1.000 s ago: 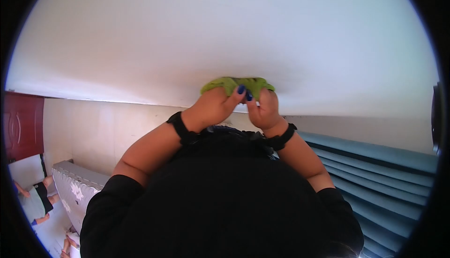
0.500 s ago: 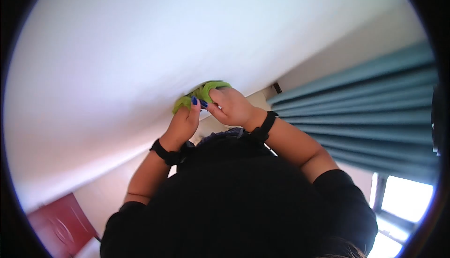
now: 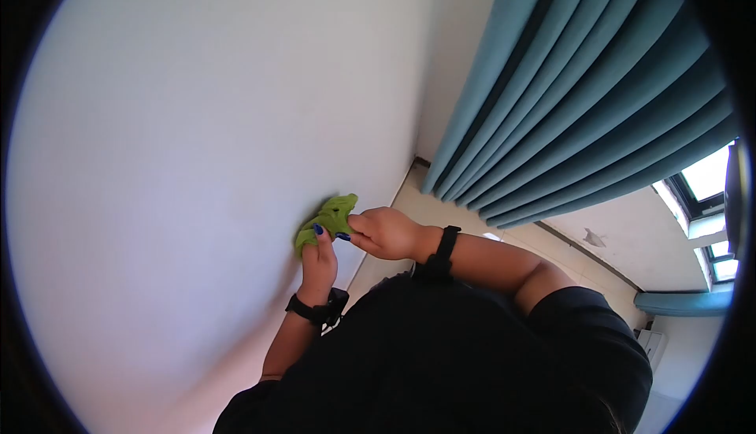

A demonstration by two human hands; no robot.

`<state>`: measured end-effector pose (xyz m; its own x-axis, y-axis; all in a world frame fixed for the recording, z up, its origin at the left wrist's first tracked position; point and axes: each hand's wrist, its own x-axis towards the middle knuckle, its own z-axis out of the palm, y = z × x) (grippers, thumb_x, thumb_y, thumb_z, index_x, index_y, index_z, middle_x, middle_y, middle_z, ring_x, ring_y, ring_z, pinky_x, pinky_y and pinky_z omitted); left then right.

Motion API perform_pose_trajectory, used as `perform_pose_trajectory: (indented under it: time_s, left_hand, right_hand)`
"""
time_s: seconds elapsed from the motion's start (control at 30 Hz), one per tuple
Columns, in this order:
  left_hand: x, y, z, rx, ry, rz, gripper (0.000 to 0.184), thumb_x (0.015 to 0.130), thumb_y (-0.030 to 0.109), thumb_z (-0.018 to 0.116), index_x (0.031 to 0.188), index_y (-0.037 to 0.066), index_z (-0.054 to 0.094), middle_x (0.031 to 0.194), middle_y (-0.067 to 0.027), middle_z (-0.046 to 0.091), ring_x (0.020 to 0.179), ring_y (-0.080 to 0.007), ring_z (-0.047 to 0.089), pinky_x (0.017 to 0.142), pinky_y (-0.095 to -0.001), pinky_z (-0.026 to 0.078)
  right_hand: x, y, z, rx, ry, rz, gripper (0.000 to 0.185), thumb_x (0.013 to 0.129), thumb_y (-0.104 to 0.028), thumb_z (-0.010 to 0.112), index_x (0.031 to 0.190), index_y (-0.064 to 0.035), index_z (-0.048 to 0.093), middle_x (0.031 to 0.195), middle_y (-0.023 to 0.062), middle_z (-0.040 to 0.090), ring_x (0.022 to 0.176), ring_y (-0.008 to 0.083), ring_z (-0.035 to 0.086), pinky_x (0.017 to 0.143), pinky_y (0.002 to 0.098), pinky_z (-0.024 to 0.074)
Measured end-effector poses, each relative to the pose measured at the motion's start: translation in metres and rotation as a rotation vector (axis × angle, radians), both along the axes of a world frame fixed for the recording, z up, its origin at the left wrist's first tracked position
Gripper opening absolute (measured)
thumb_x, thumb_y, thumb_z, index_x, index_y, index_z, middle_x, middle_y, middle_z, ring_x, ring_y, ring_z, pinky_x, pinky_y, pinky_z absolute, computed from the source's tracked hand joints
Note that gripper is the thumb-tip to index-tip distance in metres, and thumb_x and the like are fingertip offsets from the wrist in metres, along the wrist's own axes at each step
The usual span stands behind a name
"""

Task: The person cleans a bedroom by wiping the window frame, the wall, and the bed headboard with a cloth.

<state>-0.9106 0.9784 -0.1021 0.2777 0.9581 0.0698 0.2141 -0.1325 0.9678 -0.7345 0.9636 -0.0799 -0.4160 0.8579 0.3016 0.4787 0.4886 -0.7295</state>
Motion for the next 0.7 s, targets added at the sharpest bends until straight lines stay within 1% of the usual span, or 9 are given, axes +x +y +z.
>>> perform_pose_trajectory:
  time_s: [0.13,0.17,0.2,0.37,0.4,0.5,0.57,0.6,0.7]
  left_hand:
    - [0.062,0.026,-0.015,0.09,0.005,-0.158,0.038,0.097,0.027,0.034,0.102,-0.004,0.054,0.092,-0.0128,0.06,0.086,-0.022,0.056,0.076,-0.031,0.042]
    - [0.076,0.029,-0.016,0.098,0.0,-0.186,0.038,0.097,0.027,0.034,0.102,-0.004,0.054,0.092,-0.0128,0.06,0.086,-0.022,0.056,0.076,-0.031,0.042]
    - [0.094,0.033,-0.018,0.129,0.002,-0.224,0.037,0.097,0.027,0.034,0.101,-0.004,0.054,0.091,-0.0134,0.06,0.085,-0.0231,0.056,0.077,-0.0314,0.042]
    - [0.161,0.047,-0.018,0.123,-0.019,-0.466,0.035,0.096,0.025,0.035,0.101,-0.004,0.055,0.091,-0.0151,0.059,0.085,-0.0254,0.056,0.078,-0.0321,0.042]
    - [0.173,0.045,-0.02,0.157,-0.034,-0.518,0.035,0.096,0.026,0.036,0.099,-0.003,0.056,0.089,-0.0143,0.06,0.083,-0.0249,0.057,0.077,-0.032,0.043]
    - [0.205,0.042,-0.021,0.09,0.001,-0.724,0.037,0.096,0.028,0.037,0.094,-0.003,0.057,0.083,-0.0124,0.061,0.079,-0.0241,0.058,0.074,-0.032,0.043]
    - [0.224,0.043,-0.02,0.011,0.036,-0.861,0.038,0.096,0.029,0.037,0.092,-0.003,0.057,0.08,-0.0113,0.062,0.077,-0.0237,0.059,0.072,-0.0321,0.044]
    - [0.232,0.042,-0.021,0.027,0.112,-0.988,0.038,0.096,0.03,0.038,0.09,-0.003,0.058,0.079,-0.0109,0.062,0.075,-0.0228,0.059,0.071,-0.0318,0.044]
    - [0.261,0.039,-0.038,0.068,0.252,-1.313,0.042,0.095,0.034,0.039,0.087,-0.002,0.059,0.078,-0.0117,0.063,0.071,-0.0211,0.06,0.068,-0.0309,0.045]
  right_hand:
    - [0.06,-0.002,-0.005,0.027,0.013,-0.166,0.016,0.081,-0.015,0.054,0.077,-0.0032,0.044,0.064,0.0169,0.049,0.062,0.0368,0.05,0.054,0.0441,0.0382]
    - [0.071,-0.007,-0.006,0.027,0.003,-0.212,0.016,0.081,-0.014,0.054,0.076,-0.0033,0.044,0.063,0.017,0.048,0.062,0.0367,0.05,0.054,0.044,0.0381]
    - [0.088,-0.009,-0.012,0.043,-0.027,-0.257,0.017,0.082,-0.018,0.054,0.082,-0.0046,0.044,0.063,0.0159,0.052,0.061,0.037,0.052,0.053,0.0465,0.0381]
    - [0.135,-0.03,-0.024,0.054,0.013,-0.506,0.018,0.082,-0.02,0.055,0.081,-0.0051,0.045,0.061,0.0158,0.051,0.059,0.0369,0.051,0.052,0.0459,0.0381]
    - [0.142,-0.04,-0.025,0.075,-0.004,-0.575,0.018,0.082,-0.02,0.055,0.078,-0.005,0.045,0.061,0.0137,0.053,0.059,0.0356,0.053,0.052,0.0447,0.0392]
    - [0.157,-0.068,-0.026,0.117,0.017,-0.778,0.02,0.082,-0.02,0.057,0.073,-0.005,0.047,0.06,0.0125,0.054,0.058,0.0349,0.054,0.051,0.0438,0.0399]
    - [0.159,-0.086,-0.026,0.111,-0.019,-0.912,0.024,0.083,-0.028,0.055,0.076,-0.0054,0.049,0.061,0.0154,0.054,0.06,0.0368,0.053,0.052,0.0465,0.039]
    - [0.158,-0.099,-0.026,0.053,-0.073,-0.995,0.025,0.083,-0.029,0.054,0.076,-0.0059,0.05,0.061,0.0152,0.054,0.059,0.0373,0.053,0.052,0.0465,0.0393]
    - [0.147,-0.139,-0.023,-0.11,-0.011,-1.265,0.025,0.083,-0.03,0.055,0.075,-0.0068,0.051,0.06,0.0153,0.054,0.058,0.0379,0.053,0.052,0.047,0.0396]
